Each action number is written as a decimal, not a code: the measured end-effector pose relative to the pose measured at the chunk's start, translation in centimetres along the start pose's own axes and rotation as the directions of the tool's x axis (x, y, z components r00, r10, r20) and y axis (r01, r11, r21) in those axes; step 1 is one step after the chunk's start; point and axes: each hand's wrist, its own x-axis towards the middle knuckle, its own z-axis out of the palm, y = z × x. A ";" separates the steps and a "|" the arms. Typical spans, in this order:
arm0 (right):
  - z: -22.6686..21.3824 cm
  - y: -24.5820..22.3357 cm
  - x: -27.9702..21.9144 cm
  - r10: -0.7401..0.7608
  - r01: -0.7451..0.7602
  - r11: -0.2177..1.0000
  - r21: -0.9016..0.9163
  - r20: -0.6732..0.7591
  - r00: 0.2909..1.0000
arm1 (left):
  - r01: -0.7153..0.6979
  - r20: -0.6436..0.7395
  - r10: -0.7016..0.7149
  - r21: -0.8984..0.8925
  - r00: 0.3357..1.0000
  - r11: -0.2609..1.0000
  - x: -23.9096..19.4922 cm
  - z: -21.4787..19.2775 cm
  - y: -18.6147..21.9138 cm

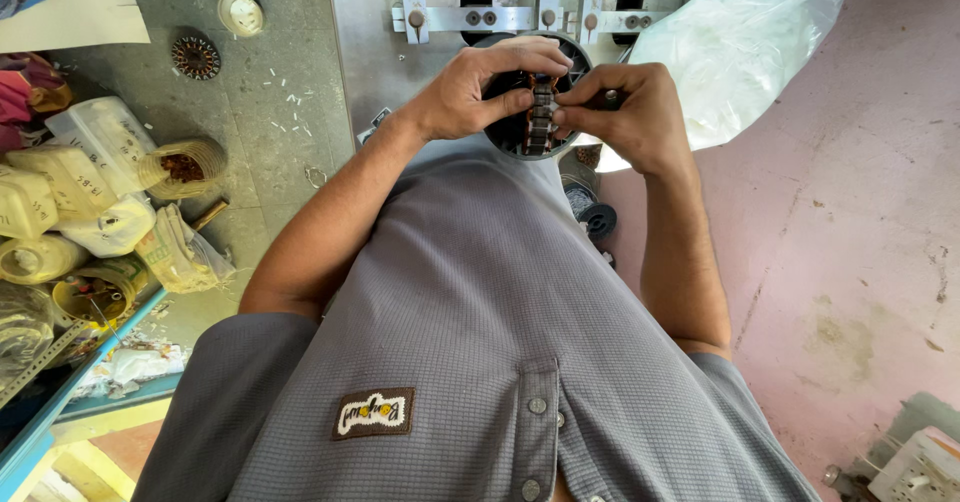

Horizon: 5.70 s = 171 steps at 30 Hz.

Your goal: The person connects and secures wires to a fan motor stator using a small screwdriver and by hand, then fits the stator assembly onto a metal shaft.

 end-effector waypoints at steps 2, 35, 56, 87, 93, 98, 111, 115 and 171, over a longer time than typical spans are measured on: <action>-0.5 0.8 -0.4 -0.076 0.067 0.984 0.165 0.044 0.996 | 0.000 0.008 0.000 0.002 1.000 1.000 -0.2 0.1 0.1; 0.2 6.8 -2.2 0.308 0.328 0.444 0.834 -0.486 0.818 | -0.018 0.043 0.000 0.408 0.999 0.913 0.2 2.0 2.2; 7.1 2.6 -6.7 -0.395 0.481 0.877 -0.006 -0.580 0.712 | -0.108 0.042 0.101 0.469 0.994 0.876 -0.4 1.8 3.4; 1.8 8.6 -2.6 0.092 0.063 0.949 0.309 -0.462 0.882 | 0.372 -0.828 -0.005 0.247 0.561 0.895 2.1 -3.8 0.3; 1.2 17.6 2.0 0.076 -0.105 0.992 -0.067 -0.339 0.938 | 0.392 -0.785 -0.016 0.291 0.619 0.873 5.7 -12.0 -6.5; 3.4 22.1 5.0 -0.266 0.109 0.907 -0.407 -0.352 0.898 | 0.462 -0.547 -0.635 -0.437 0.545 0.772 10.9 -17.5 -11.1; 2.5 21.0 5.0 -0.411 0.229 0.883 -0.410 -0.437 0.800 | 0.363 -0.634 -0.416 -0.220 0.652 0.905 13.6 -14.1 -8.8; 0.9 19.1 4.5 -0.322 0.236 0.945 -0.227 -0.512 0.797 | 0.784 -0.601 -0.574 0.152 0.556 0.601 14.0 -9.0 -2.2; -9.4 3.1 0.0 -0.694 0.779 0.578 -0.243 0.354 0.626 | 0.307 -0.203 -0.231 0.608 0.952 0.732 7.1 9.9 12.6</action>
